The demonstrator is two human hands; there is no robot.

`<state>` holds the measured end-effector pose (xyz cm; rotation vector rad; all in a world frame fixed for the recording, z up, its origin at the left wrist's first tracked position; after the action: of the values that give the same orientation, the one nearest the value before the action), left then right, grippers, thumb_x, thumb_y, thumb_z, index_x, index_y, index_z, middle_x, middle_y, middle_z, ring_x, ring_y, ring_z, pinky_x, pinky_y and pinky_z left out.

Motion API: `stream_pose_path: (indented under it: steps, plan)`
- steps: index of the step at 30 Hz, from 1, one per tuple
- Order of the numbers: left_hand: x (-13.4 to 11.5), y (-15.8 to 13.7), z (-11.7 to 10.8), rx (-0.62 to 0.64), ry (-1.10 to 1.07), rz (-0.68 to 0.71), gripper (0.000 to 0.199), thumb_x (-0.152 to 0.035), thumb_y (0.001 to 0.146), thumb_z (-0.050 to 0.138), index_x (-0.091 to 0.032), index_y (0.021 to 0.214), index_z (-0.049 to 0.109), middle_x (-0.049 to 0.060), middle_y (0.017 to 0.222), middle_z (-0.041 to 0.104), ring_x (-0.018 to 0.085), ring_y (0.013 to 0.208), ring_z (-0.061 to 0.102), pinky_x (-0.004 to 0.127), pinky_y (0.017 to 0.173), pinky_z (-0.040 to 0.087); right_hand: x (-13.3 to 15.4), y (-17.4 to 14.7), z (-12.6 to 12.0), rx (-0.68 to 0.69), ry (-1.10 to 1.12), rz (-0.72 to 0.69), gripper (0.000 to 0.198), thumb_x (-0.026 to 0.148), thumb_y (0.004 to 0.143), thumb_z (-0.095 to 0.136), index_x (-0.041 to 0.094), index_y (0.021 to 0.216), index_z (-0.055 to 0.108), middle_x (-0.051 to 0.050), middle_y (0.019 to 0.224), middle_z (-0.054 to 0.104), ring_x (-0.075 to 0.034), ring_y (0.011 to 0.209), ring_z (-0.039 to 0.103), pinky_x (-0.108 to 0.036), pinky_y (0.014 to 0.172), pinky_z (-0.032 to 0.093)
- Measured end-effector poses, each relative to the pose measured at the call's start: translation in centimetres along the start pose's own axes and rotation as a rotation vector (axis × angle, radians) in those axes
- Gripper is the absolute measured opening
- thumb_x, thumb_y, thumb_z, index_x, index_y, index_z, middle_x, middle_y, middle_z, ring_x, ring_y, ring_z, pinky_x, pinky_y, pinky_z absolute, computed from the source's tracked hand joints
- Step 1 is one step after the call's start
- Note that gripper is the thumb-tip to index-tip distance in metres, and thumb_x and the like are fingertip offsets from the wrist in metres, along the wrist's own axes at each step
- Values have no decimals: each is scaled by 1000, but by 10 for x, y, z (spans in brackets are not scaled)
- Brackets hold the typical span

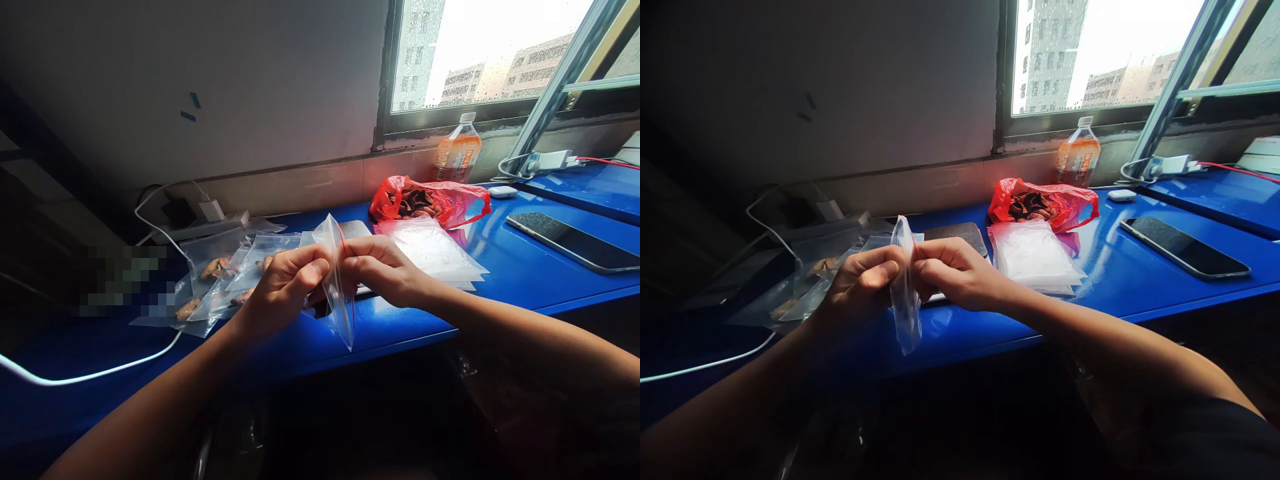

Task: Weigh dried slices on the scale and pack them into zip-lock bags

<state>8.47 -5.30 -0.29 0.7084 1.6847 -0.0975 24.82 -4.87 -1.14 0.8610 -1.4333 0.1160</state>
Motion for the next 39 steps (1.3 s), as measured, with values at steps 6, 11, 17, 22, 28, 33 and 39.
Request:
stream_pose_path:
  steps: [6,11,17,22,28,33,39]
  plan:
    - [0,-1,-1,16,4,16,26,-27,84,47,-17,61,48,-3,53,45,9,47,41,23,47,36,1,0,0,0,-4,5,15,23,77,47,15,65,50,2,62,52,-7,58,49,-19,54,41]
    - [-3,0,-1,3,31,36,26,-27,85,46,-17,61,48,-4,53,45,8,47,40,21,46,35,3,2,0,-22,-39,-3,16,26,77,46,15,66,52,2,61,52,-8,57,47,-20,53,39]
    - [-7,7,-8,-80,418,179,28,-24,85,44,-18,58,46,-4,52,44,9,47,39,22,46,32,2,6,-6,-150,-372,-38,19,25,75,45,17,59,44,5,56,34,-6,53,31,-21,48,23]
    - [-6,9,-10,-125,781,284,31,-21,84,44,-18,53,39,-4,50,41,9,48,36,24,49,29,-1,8,-11,-212,-768,-79,21,22,71,47,18,53,35,6,53,29,-7,53,26,-24,51,19]
    - [-2,11,-11,-125,906,243,29,-21,81,44,-18,53,38,-4,50,42,9,48,38,25,50,28,3,8,-6,-260,-1118,15,27,24,69,48,19,50,30,5,51,28,-8,52,21,-27,54,18]
    - [-1,11,-12,-124,902,209,28,-20,79,46,-18,52,38,-4,50,42,9,48,37,24,50,28,9,7,-8,-251,-1253,48,25,23,69,47,19,48,35,4,50,32,-9,52,20,-27,54,18]
    - [-1,11,-13,-137,882,150,29,-22,83,47,-18,55,43,-4,50,44,9,47,37,23,49,27,12,6,-12,-264,-1282,71,24,24,70,47,18,48,40,3,50,38,-9,51,19,-27,53,19]
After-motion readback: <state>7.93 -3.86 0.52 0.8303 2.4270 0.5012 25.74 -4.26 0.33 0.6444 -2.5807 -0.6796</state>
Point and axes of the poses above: each hand's wrist, its own y-axis towards the middle knuckle, its own z-axis out of the palm, x = y × z, the point moved 1 cm from there along y, towards the middle knuckle
